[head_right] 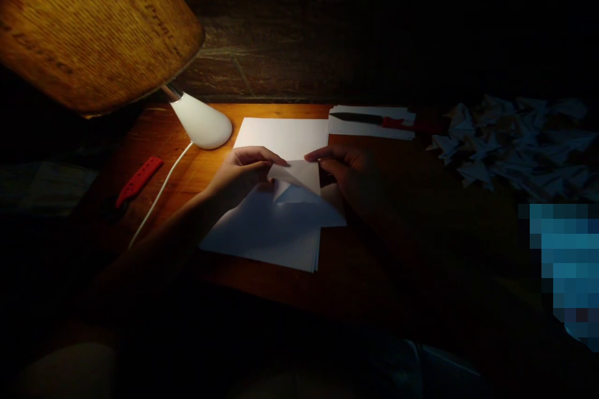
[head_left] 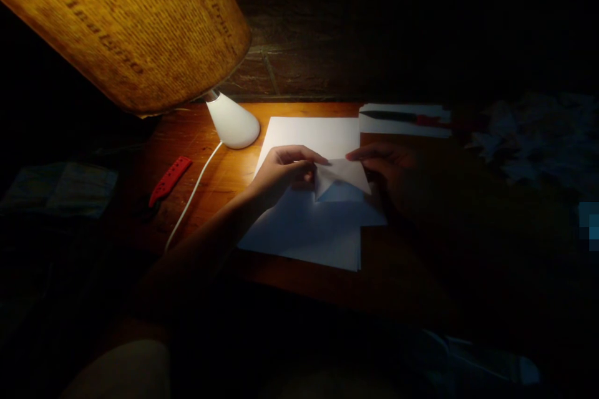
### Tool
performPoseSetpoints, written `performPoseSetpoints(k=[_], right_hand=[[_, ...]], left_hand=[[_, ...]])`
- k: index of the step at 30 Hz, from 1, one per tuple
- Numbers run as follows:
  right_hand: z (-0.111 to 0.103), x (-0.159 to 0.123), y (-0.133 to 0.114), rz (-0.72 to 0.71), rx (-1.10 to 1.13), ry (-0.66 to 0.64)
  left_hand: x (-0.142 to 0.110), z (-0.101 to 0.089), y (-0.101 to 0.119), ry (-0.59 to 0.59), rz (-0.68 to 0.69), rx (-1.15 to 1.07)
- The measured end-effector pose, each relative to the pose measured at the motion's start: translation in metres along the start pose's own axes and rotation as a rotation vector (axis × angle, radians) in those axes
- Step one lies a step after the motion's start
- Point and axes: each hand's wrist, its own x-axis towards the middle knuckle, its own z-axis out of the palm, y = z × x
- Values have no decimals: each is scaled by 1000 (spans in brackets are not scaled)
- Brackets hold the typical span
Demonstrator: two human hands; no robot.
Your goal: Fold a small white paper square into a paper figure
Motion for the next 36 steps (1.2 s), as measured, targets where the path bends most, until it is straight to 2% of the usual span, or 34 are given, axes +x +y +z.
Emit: performPoseSetpoints(k=[2,4,11,17,21,26,31,36], right_hand=[[1,-3,-2,60,92,6],[3,-4,0,52,75,-6],[8,-5,14,-214,-118,-18],[6,-11,11,-360,-312,-59],[9,-15,6,-374,-420,-19],[12,-18,7,-418,-418,44],[14,-18,4,-336,-294,19],[16,-16,2,-256,-246,61]], left_hand=[[-1,0,-1,-18,21,20],[-2,1,-1,-32,39,43],[-8,10,1,5,133,130],[-10,10,-1,-72,57,173],[-8,8,-4,-76,108,195],[-8,9,-4,-59,113,167],[-10,13,-4,-43,98,150],[-9,15,-6,-15,99,106]])
